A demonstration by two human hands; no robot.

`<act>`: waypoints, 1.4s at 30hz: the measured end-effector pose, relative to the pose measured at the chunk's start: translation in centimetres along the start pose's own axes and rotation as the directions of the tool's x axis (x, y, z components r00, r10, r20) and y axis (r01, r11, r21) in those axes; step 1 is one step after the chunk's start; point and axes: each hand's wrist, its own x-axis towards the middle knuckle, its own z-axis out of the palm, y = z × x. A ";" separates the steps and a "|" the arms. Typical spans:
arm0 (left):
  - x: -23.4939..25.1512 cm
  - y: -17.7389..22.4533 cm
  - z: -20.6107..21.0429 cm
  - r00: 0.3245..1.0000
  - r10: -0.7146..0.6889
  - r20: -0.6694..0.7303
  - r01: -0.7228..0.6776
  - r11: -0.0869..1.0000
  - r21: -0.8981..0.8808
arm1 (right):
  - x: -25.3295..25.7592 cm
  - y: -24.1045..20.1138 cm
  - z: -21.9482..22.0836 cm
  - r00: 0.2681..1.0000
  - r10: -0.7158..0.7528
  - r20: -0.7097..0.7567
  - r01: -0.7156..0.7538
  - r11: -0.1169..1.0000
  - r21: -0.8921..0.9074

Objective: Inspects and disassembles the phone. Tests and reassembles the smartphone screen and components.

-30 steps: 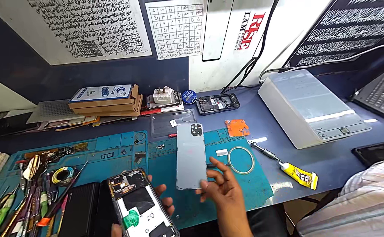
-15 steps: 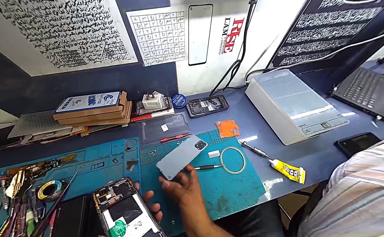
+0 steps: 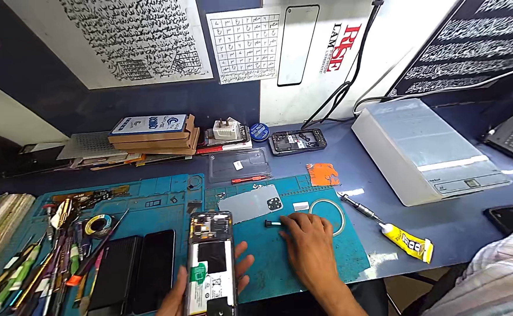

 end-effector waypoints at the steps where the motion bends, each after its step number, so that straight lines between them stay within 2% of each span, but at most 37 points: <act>1: 0.0 -0.3 -0.2 1.000 -0.014 -0.017 0.014 1.000 0.009 | -0.1 0.1 0.1 1.000 -0.016 -0.004 0.016 1.000 0.009; 4: -0.4 -1.2 -0.5 0.997 -0.026 -0.076 0.028 0.999 0.020 | -0.6 0.0 -0.3 0.999 -0.027 -0.046 0.033 0.992 0.122; 8: -1.2 -2.0 -0.7 0.991 -0.011 -0.131 0.021 0.997 0.077 | -1.1 1.0 -2.7 0.977 0.087 -0.193 -0.019 0.944 0.329; 11: -1.8 -2.6 -0.1 0.974 0.031 -0.224 0.016 0.979 0.205 | -1.7 3.0 -3.4 0.965 0.171 -0.200 -0.107 0.950 0.295; 16: -2.5 -2.9 0.9 0.938 0.029 -0.344 0.118 0.909 0.399 | -3.0 5.8 -2.8 0.975 0.219 -0.050 -0.211 0.969 0.130; 24: -0.8 -0.8 1.2 0.972 -0.090 -0.217 0.221 0.662 0.716 | -3.8 8.9 -3.5 0.972 0.231 -0.050 -0.225 0.969 0.099; 28: 1.0 0.9 2.0 0.968 -0.139 -0.208 0.248 0.425 0.871 | -4.6 10.0 -3.9 0.963 0.258 -0.081 -0.250 0.963 0.100; 31: 3.1 2.0 3.1 0.939 -0.210 -0.272 0.317 0.218 0.923 | -5.2 9.8 -4.4 0.937 0.304 -0.173 -0.273 0.945 0.182; 33: 4.8 2.4 3.2 0.908 -0.267 -0.324 0.359 0.093 0.929 | -5.4 9.4 -5.2 0.886 0.399 -0.237 -0.274 0.862 0.427; 34: 5.7 2.3 3.0 0.891 -0.292 -0.348 0.374 0.040 0.926 | -5.5 9.1 -5.6 0.855 0.471 -0.217 -0.261 0.752 0.605; 36: 7.3 1.9 2.5 0.867 -0.334 -0.369 0.380 -0.035 0.925 | -5.7 8.6 -6.5 0.801 0.592 -0.085 -0.211 0.412 0.887; 37: 8.0 1.5 2.2 0.860 -0.349 -0.372 0.377 -0.056 0.924 | -5.8 8.4 -7.0 0.793 0.609 -0.010 -0.192 0.266 0.945; 38: 8.6 1.0 2.0 0.856 -0.360 -0.371 0.372 -0.069 0.926 | -6.0 8.1 -7.3 0.792 0.609 0.040 -0.185 0.177 0.967; 42: 10.4 -0.5 1.4 0.874 -0.353 -0.333 0.305 -0.134 0.943 | -6.6 6.5 -8.1 0.792 0.589 0.156 -0.243 0.070 0.967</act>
